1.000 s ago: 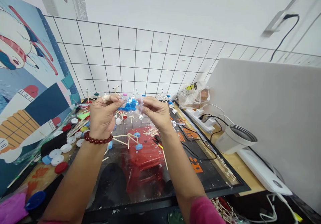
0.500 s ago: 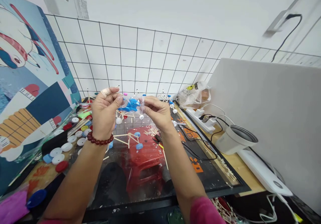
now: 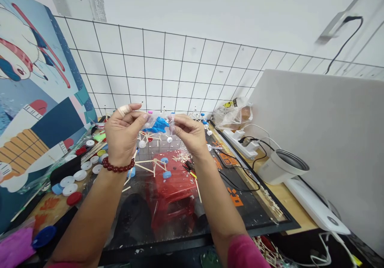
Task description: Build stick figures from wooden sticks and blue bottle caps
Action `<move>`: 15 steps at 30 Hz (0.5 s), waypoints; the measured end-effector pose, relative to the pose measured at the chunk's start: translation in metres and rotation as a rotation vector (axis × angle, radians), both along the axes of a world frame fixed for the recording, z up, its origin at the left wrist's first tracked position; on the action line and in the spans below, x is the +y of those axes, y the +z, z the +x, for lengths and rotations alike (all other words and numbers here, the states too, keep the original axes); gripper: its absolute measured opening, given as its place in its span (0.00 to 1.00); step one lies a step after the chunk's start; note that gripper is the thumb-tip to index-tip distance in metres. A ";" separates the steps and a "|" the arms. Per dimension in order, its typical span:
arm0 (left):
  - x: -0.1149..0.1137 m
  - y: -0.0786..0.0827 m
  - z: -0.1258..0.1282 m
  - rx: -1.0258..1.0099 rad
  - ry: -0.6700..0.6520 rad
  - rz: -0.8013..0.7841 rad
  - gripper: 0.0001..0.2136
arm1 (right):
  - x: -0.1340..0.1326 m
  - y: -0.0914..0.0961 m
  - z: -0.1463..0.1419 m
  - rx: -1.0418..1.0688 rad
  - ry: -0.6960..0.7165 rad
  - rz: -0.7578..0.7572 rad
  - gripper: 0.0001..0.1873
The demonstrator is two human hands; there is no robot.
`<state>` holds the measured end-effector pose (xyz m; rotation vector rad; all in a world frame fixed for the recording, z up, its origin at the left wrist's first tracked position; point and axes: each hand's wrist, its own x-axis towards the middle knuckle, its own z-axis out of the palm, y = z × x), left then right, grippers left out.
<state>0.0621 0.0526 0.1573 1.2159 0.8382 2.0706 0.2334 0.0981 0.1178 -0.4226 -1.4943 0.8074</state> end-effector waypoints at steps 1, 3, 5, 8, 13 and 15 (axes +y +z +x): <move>0.000 0.000 0.000 0.004 0.009 0.012 0.12 | 0.000 0.000 0.000 -0.004 -0.003 -0.007 0.11; 0.001 0.000 -0.002 -0.002 -0.011 0.021 0.14 | -0.001 -0.001 -0.001 -0.011 0.003 -0.017 0.12; 0.003 0.000 -0.005 -0.019 -0.067 0.019 0.18 | -0.001 0.000 -0.002 -0.009 0.011 -0.016 0.12; 0.005 0.001 -0.009 -0.092 -0.175 -0.019 0.17 | -0.001 0.001 -0.002 0.028 0.009 0.006 0.12; 0.005 0.001 -0.010 -0.107 -0.282 -0.179 0.11 | 0.000 0.004 -0.001 0.083 -0.113 -0.031 0.11; 0.004 0.000 -0.008 -0.073 -0.260 -0.167 0.13 | 0.001 0.004 -0.001 0.101 -0.148 -0.041 0.11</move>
